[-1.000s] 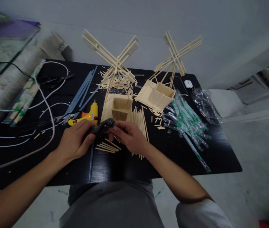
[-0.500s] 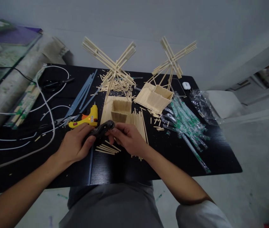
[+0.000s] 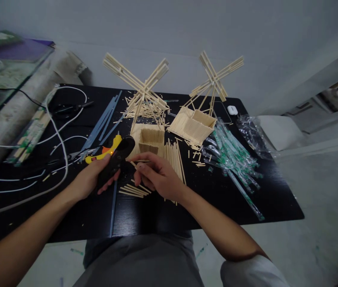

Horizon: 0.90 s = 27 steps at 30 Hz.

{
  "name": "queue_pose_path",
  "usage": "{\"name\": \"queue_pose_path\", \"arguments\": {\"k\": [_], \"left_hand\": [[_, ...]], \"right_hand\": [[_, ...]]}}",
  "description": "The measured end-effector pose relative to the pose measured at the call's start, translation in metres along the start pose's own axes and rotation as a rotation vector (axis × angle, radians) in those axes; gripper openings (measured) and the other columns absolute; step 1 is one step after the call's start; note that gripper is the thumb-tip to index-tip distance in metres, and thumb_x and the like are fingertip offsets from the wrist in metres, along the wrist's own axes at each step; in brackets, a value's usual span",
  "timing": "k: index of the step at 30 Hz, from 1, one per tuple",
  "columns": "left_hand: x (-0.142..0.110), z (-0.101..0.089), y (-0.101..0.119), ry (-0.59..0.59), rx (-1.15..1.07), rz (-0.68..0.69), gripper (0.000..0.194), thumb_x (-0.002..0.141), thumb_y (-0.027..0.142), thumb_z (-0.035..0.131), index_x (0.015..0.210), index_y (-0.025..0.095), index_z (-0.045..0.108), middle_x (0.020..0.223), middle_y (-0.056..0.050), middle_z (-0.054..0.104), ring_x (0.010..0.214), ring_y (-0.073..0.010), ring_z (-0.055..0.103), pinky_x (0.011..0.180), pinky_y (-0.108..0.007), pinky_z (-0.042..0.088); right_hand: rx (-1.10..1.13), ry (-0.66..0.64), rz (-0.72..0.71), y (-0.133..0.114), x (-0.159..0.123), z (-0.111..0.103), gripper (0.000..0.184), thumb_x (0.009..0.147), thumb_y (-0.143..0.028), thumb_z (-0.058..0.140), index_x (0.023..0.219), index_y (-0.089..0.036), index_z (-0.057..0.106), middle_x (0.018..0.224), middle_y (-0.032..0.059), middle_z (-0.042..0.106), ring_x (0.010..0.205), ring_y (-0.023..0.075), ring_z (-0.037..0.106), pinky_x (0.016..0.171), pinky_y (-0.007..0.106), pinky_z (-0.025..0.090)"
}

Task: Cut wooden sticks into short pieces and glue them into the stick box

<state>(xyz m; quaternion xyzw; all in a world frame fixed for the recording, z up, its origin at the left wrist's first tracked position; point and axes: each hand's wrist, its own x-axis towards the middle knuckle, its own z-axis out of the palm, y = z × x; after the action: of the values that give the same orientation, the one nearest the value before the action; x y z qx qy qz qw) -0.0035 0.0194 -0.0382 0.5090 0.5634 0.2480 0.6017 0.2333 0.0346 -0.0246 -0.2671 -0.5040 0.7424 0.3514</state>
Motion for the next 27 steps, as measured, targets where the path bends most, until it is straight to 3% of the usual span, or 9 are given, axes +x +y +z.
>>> {"name": "queue_pose_path", "arguments": {"k": [3,7,10,13,15,21,27], "left_hand": [[0.000,-0.003,0.002,-0.187,-0.167,-0.137,0.079,0.091,0.083,0.028,0.070,0.017,0.066,0.049,-0.002,0.051,0.035,-0.0118,0.042,0.032,-0.025,0.029],[-0.002,-0.003,-0.002,-0.217,-0.189,-0.051,0.078,0.094,0.080,0.029,0.079,0.016,0.070,0.054,-0.003,0.056,0.038,-0.0128,0.046,0.036,-0.026,0.035],[-0.005,0.000,-0.004,-0.037,0.023,0.175,0.067,0.100,0.070,0.030,0.086,0.018,0.069,0.062,-0.004,0.060,0.048,-0.0151,0.052,0.046,-0.029,0.042],[-0.009,0.003,-0.003,0.239,0.470,0.405,0.049,0.100,0.061,0.041,0.094,0.019,0.066,0.080,-0.006,0.068,0.074,-0.0219,0.065,0.068,-0.035,0.052],[-0.010,0.005,-0.002,0.355,0.693,0.488,0.045,0.098,0.059,0.046,0.104,0.019,0.064,0.091,-0.008,0.071,0.087,-0.0258,0.068,0.078,-0.039,0.053],[-0.009,0.007,-0.007,0.443,0.921,0.563,0.048,0.100,0.057,0.043,0.118,0.016,0.059,0.109,-0.013,0.069,0.100,-0.0310,0.067,0.084,-0.044,0.054],[-0.009,0.010,-0.010,0.492,1.008,0.555,0.047,0.100,0.057,0.044,0.119,0.016,0.057,0.107,-0.014,0.067,0.099,-0.0315,0.066,0.083,-0.044,0.055]], "right_hand": [[0.034,-0.012,0.012,0.001,0.000,-0.001,0.028,0.101,-0.041,0.063,0.123,-0.023,0.062,0.068,-0.0077,0.064,0.040,0.0031,0.032,0.037,0.018,0.025],[0.089,0.021,0.032,0.003,0.000,0.000,0.024,0.100,-0.042,0.065,0.111,-0.021,0.064,0.066,-0.0074,0.063,0.040,0.0030,0.031,0.036,0.018,0.024],[0.083,0.068,0.055,0.003,0.001,0.002,0.028,0.099,-0.045,0.065,0.106,-0.018,0.065,0.064,-0.0075,0.060,0.039,0.0026,0.030,0.036,0.018,0.024],[0.066,0.090,0.075,0.003,0.001,0.003,0.031,0.098,-0.049,0.066,0.104,-0.018,0.065,0.064,-0.0077,0.059,0.039,0.0025,0.030,0.035,0.018,0.026],[0.064,0.099,0.076,0.004,0.002,0.003,0.032,0.097,-0.050,0.067,0.098,-0.018,0.062,0.065,-0.0076,0.059,0.039,0.0024,0.032,0.035,0.017,0.027],[0.051,0.088,0.084,0.004,0.001,0.003,0.033,0.098,-0.050,0.066,0.091,-0.019,0.056,0.060,-0.0090,0.053,0.039,0.0029,0.033,0.035,0.017,0.026],[0.055,0.091,0.109,0.004,0.002,0.002,0.035,0.096,-0.053,0.067,0.091,-0.020,0.055,0.062,-0.0092,0.052,0.039,0.0030,0.032,0.035,0.017,0.027]]}}
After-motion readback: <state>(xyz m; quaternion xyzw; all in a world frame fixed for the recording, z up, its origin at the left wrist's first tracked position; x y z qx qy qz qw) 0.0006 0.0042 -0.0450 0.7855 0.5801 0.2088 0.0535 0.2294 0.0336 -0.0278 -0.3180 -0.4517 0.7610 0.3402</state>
